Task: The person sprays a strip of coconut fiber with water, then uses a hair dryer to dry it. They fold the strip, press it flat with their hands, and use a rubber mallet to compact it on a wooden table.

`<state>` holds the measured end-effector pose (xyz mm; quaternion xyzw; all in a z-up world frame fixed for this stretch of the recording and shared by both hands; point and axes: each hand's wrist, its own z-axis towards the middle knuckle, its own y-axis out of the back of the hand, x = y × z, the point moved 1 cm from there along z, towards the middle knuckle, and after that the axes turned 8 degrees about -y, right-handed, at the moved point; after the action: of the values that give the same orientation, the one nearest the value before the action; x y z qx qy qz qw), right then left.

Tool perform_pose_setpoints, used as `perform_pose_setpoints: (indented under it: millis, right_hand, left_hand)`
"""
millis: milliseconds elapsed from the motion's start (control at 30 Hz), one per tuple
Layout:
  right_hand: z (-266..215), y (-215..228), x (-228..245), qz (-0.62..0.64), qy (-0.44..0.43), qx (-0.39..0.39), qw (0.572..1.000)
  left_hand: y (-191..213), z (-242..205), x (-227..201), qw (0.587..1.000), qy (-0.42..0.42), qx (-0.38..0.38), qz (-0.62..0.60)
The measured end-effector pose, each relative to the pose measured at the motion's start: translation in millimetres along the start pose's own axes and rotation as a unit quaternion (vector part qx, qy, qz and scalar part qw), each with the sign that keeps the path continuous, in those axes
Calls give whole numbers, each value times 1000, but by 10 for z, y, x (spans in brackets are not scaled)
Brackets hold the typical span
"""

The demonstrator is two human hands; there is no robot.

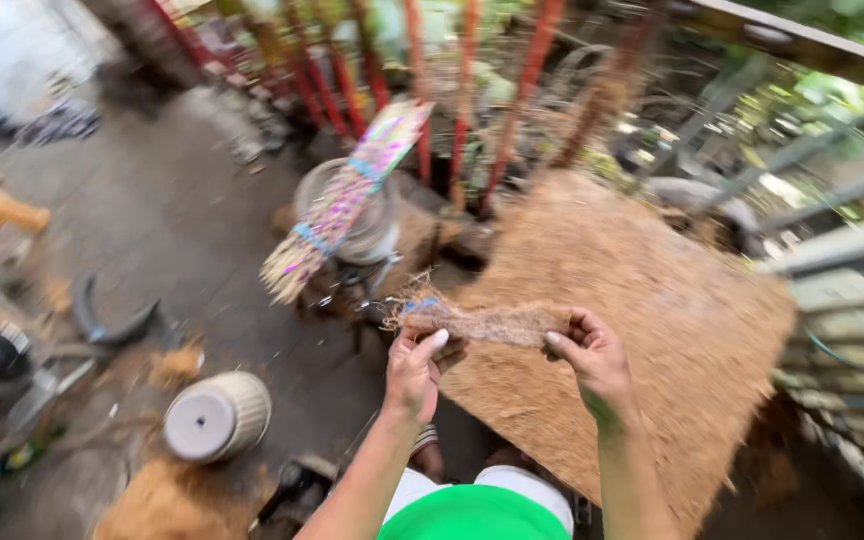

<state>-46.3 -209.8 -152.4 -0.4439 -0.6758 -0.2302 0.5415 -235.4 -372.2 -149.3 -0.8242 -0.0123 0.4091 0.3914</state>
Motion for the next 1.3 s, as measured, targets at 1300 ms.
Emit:
perform_pose_setpoints:
  millis: [1300]
  right_hand:
    - [-1633, -6669, -1949, -324, -137, 833, 428]
  left_hand:
    - [2966, -1858, -1328, 390, -502, -650, -417]
